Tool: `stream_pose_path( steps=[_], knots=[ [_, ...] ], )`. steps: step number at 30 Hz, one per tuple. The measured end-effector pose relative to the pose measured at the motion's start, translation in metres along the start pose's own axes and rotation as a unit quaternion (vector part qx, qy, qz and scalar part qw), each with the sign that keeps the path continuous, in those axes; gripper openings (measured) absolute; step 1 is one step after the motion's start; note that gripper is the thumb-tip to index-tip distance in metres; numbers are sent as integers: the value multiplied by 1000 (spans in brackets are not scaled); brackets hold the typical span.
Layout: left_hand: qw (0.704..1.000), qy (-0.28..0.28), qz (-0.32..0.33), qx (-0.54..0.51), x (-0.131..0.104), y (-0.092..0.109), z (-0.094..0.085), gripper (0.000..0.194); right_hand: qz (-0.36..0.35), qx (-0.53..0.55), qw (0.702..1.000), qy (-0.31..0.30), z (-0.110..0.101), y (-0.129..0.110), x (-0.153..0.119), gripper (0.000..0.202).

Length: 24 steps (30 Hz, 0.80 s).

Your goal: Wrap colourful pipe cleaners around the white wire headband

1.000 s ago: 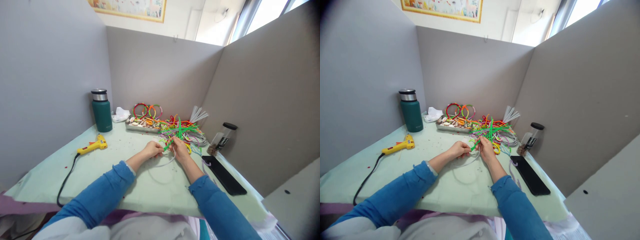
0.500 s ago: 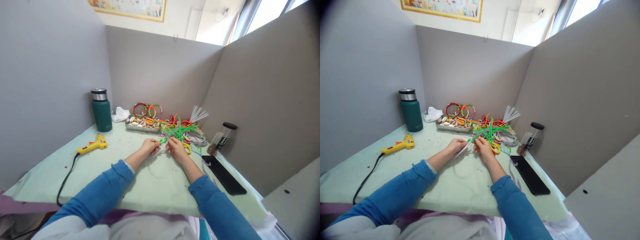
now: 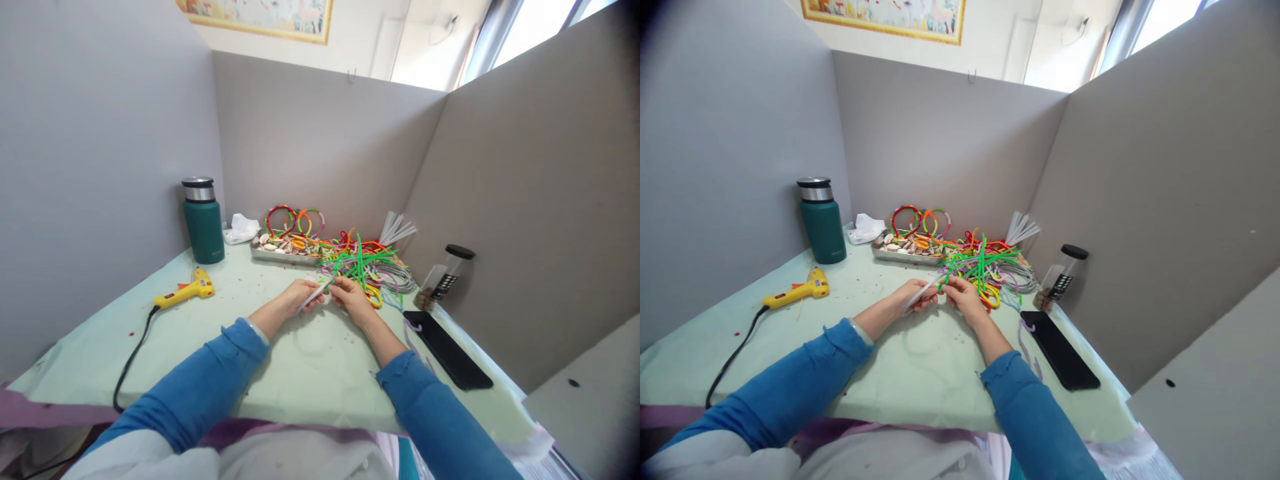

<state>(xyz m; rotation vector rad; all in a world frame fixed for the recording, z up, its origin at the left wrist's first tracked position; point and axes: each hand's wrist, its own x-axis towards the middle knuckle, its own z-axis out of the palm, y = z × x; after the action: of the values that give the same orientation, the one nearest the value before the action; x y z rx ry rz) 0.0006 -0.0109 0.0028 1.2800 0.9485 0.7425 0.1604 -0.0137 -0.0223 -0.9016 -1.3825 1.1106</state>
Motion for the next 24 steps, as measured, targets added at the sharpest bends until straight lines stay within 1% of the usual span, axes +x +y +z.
stream_pose_path(
  steps=[2, 5, 9, 12, 15, 18, 21, 24],
  knots=[
    [1000, -14, -5, 6, -2, 2, 0, 12, 0, -5, 1000, -2, 0, 0, 0, 27],
    [999, -33, -4, 16, 1, -1, -2, 11, -9, -21, 1000, -12, -1, 2, 0, 24],
    [998, -40, 9, 52, 4, -6, -3, 19, 3, -28, 1000, -11, -2, 6, 1, 24],
    [995, -48, 28, 81, 3, -8, -2, 22, 25, -32, 999, 2, -1, 7, 2, 27],
    [991, -62, 63, 99, 3, -9, -1, 25, 24, -46, 999, -5, 0, 4, 2, 27],
    [987, -46, 86, 129, 6, -13, -2, 30, 19, -57, 998, -12, 1, 2, 2, 27],
    [983, -16, 88, 163, 10, -17, -3, 35, 10, -66, 997, -25, 1, 2, 1, 27],
    [980, -2, 87, 176, 13, -19, -5, 37, -8, -78, 996, -36, 0, 3, 0, 31]
  ],
)
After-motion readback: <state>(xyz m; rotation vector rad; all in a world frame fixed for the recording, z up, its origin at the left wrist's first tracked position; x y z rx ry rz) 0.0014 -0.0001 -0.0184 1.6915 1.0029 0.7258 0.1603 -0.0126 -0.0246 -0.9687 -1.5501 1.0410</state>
